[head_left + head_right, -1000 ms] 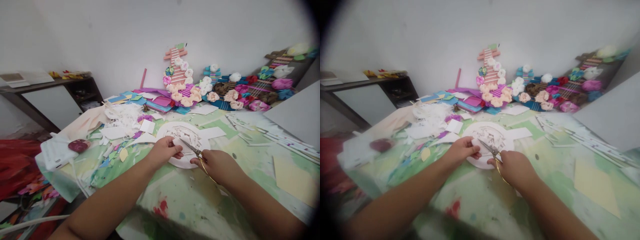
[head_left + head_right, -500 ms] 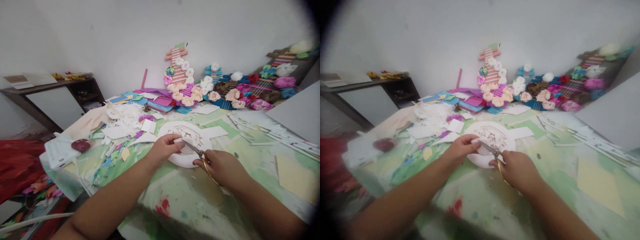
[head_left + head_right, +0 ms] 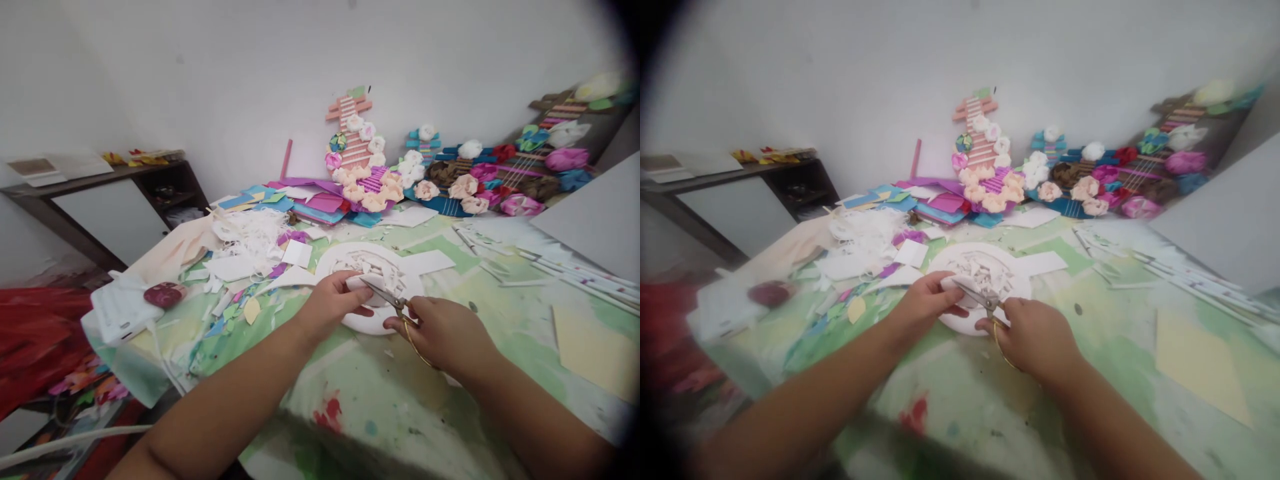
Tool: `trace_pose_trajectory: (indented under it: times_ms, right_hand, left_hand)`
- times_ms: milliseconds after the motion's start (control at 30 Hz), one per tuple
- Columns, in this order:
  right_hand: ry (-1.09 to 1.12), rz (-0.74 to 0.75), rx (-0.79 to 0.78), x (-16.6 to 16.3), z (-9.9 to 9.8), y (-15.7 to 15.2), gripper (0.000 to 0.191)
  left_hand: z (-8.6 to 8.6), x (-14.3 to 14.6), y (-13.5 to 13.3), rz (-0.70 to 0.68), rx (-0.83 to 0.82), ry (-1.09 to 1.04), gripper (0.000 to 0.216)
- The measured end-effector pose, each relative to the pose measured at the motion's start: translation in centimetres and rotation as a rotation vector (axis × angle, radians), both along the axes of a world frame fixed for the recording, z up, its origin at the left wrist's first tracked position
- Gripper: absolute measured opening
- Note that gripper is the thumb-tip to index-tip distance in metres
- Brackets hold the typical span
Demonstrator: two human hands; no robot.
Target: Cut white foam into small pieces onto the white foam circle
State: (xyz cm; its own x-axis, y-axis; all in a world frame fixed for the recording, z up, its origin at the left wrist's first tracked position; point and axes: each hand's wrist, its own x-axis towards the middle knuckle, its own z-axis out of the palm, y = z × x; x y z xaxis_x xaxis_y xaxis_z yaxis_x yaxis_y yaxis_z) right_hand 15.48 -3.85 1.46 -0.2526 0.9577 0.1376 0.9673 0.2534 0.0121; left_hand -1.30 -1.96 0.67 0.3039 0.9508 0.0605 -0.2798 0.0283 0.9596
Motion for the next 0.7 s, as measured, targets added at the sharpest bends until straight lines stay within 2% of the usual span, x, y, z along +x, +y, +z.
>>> trace_pose_trajectory:
  times_ms: [67,133,233,333,400,567,700]
  right_hand:
    - [0.074,-0.011,-0.048,0.4,0.2,-0.1,0.039]
    - [0.179,-0.005,-0.114,1.2,0.2,0.1,0.038]
    - [0.441,-0.020,-0.200,2.3,0.1,1.0,0.035]
    - [0.852,-0.004,-0.227,1.8,0.4,2.0,0.030]
    - [0.989,0.022,-0.263,0.5,0.8,2.4,0.029]
    - [1.002,0.147,-0.449,-1.6,1.7,2.3,0.024]
    - [0.861,0.208,-0.436,-1.0,2.1,2.3,0.022]
  left_hand:
    - [0.0,-0.2,0.2,0.029,-0.007,-0.027,0.025]
    - [0.0,-0.5,0.6,0.122,-0.009,-0.073,0.025]
    - [0.1,-0.8,0.9,0.221,-0.026,-0.122,0.026]
    - [0.1,-0.6,0.6,0.105,-0.032,-0.069,0.026]
    - [0.1,-0.2,0.2,0.028,-0.040,-0.001,0.025]
    - [0.2,0.0,-0.2,-0.017,-0.069,0.109,0.024]
    - [0.2,-0.3,-0.1,-0.135,-0.122,0.098,0.025]
